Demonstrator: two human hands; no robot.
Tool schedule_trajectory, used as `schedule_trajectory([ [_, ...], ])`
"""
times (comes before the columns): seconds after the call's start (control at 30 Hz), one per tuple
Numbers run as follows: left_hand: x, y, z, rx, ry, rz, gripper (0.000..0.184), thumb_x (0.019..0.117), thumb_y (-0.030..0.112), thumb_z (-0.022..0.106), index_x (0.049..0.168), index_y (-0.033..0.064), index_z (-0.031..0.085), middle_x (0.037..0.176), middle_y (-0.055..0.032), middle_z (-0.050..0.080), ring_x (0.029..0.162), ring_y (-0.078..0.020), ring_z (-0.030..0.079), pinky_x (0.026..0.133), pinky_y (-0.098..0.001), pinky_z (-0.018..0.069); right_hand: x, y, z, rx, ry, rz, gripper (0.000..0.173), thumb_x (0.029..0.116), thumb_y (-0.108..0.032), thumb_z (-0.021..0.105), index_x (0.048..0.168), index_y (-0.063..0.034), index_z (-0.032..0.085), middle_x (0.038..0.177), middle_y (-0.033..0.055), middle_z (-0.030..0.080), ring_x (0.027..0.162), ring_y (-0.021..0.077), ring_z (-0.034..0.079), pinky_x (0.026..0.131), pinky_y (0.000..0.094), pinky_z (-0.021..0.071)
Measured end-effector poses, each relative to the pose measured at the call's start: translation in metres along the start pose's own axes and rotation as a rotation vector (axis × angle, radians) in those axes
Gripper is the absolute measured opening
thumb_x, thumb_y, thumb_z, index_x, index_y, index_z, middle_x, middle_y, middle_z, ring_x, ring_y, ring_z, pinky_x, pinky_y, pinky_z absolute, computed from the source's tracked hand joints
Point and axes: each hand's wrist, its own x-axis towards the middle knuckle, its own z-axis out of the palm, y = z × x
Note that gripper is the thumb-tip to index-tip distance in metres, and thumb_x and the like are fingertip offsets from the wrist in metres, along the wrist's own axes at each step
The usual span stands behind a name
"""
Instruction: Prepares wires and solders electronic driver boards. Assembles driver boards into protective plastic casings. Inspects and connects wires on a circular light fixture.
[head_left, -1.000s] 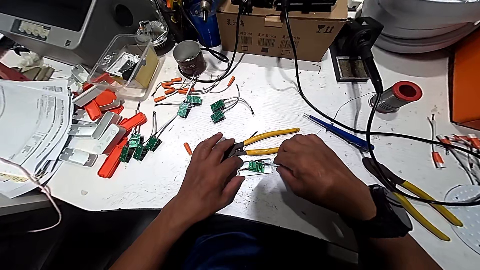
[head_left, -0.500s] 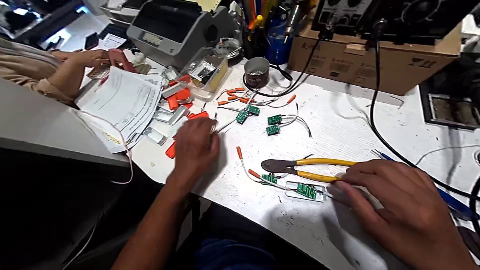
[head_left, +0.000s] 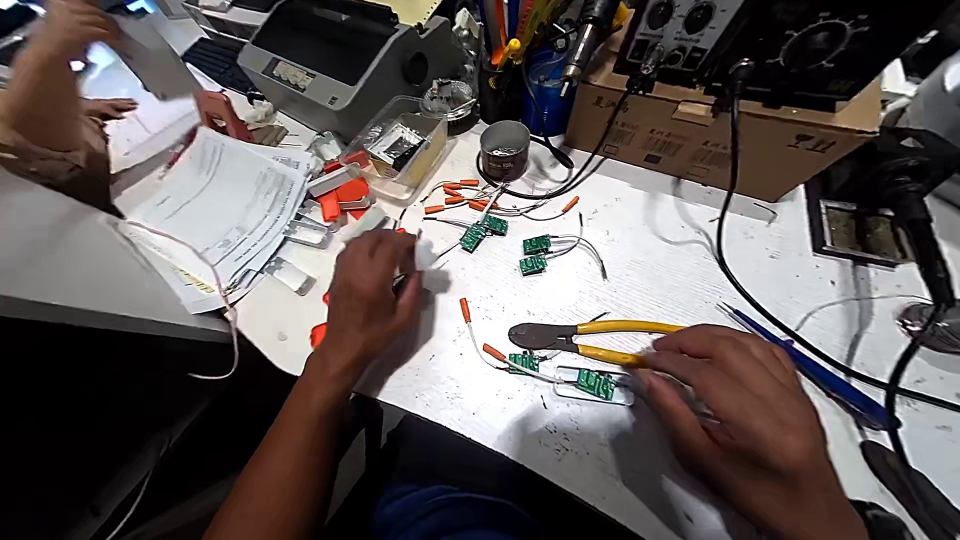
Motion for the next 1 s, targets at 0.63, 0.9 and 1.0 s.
schedule_trajectory([
  [0.63, -0.010, 0.098, 0.033, -0.595, -0.251, 0.354, 0.042, 0.0968, 0.029, 0.068, 0.135, 0.0118, 0.063, 0.114, -0.0040, 0.071, 0.108, -0.0161, 0.064, 0.096, -0.0414, 0.0510, 0.006, -0.005, -0.006, 0.376, -0.116, 0.108, 0.029, 0.0935, -0.025, 0.073, 0.116, -0.0072, 0.072, 0.112, 0.0010, 0.072, 0.103, 0.0087, 0.067, 0.090, 0.0292, 0.0579],
  [0.9, 0.001, 0.049, 0.025, -0.135, -0.034, 0.093, 0.027, 0.1000, 0.028, 0.061, 0.111, 0.0078, 0.076, 0.110, -0.0090, 0.074, 0.109, -0.0255, 0.068, 0.095, -0.0489, 0.0541, 0.004, 0.006, -0.001, 0.035, 0.020, 0.262, 0.061, 0.0948, -0.041, 0.069, 0.138, 0.0005, 0.059, 0.132, 0.0260, 0.062, 0.120, 0.0367, 0.060, 0.100, 0.0539, 0.0485],
  [1.0, 0.015, 0.002, 0.004, 0.112, -0.139, -0.170, 0.034, 0.1027, 0.027, 0.057, 0.122, 0.0039, 0.071, 0.121, -0.0205, 0.069, 0.118, -0.0407, 0.063, 0.097, -0.0613, 0.0496, 0.002, 0.008, -0.001, 0.032, 0.062, 0.235, 0.062, 0.0937, -0.040, 0.071, 0.140, -0.0010, 0.058, 0.139, 0.0291, 0.056, 0.129, 0.0388, 0.054, 0.106, 0.0539, 0.0438],
])
